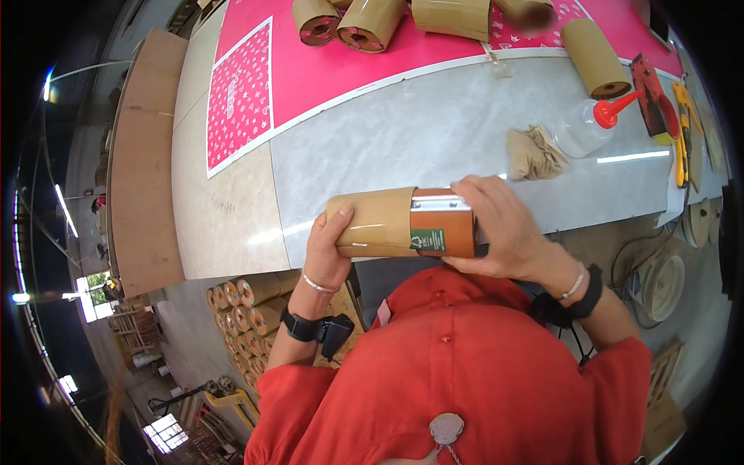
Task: Applying adhesive and labels to round bamboo container bases and sliding on covers.
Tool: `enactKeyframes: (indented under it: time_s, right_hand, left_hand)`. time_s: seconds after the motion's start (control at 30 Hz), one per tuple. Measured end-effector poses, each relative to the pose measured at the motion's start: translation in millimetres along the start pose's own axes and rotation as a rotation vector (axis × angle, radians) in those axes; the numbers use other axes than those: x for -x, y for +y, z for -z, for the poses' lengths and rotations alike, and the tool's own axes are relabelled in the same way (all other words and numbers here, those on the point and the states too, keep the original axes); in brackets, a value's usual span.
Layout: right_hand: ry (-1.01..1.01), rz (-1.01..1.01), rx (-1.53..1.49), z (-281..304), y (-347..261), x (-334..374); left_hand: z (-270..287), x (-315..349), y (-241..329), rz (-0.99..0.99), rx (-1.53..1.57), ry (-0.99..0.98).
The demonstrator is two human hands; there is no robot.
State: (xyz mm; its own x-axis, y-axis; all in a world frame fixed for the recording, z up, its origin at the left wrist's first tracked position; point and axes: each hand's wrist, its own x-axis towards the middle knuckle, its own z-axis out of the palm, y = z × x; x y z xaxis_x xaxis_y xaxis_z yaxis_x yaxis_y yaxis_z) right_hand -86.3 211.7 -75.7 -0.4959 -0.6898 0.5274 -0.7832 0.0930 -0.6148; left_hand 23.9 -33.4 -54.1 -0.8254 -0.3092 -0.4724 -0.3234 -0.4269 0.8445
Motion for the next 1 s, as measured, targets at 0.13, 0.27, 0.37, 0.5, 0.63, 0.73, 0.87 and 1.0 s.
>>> enactKeyframes:
  time_s: [0.13,0.27,0.37,0.5,0.63,0.73,0.87,1.0]
  right_hand:
    - [-0.099,0.065,0.127,60,-27,-57]
    - [-0.277,0.141,0.252,67,-39,-96]
    - [-0.227,0.213,0.25,45,-43,-116]
    - [-0.294,0.058,-0.06,12,-51,-133]
    - [-0.414,-0.254,-0.409,-5,-41,-130]
    - [-0.422,-0.291,-0.516,-3,-33,-122]
    - [-0.342,-0.32,-0.596,-2,-18,-109]
    - [-0.337,-0.42,-0.756,-6,-16,-106]
  left_hand:
    - [-13,-8,-14,0.047,0.233,-0.099]
    - [-2,-21,-18,-0.142,-0.217,-0.066]
    - [-5,-11,14,-0.346,-0.336,-0.022]
    - [-26,29,61,-0.345,-0.159,-0.072]
    - [-25,30,62,-0.358,-0.432,-0.184]
    - [-34,27,65,-0.357,-0.443,-0.156]
    - [-40,27,71,-0.307,-0.357,-0.185]
    - [-41,23,74,-0.258,-0.399,-0.16]
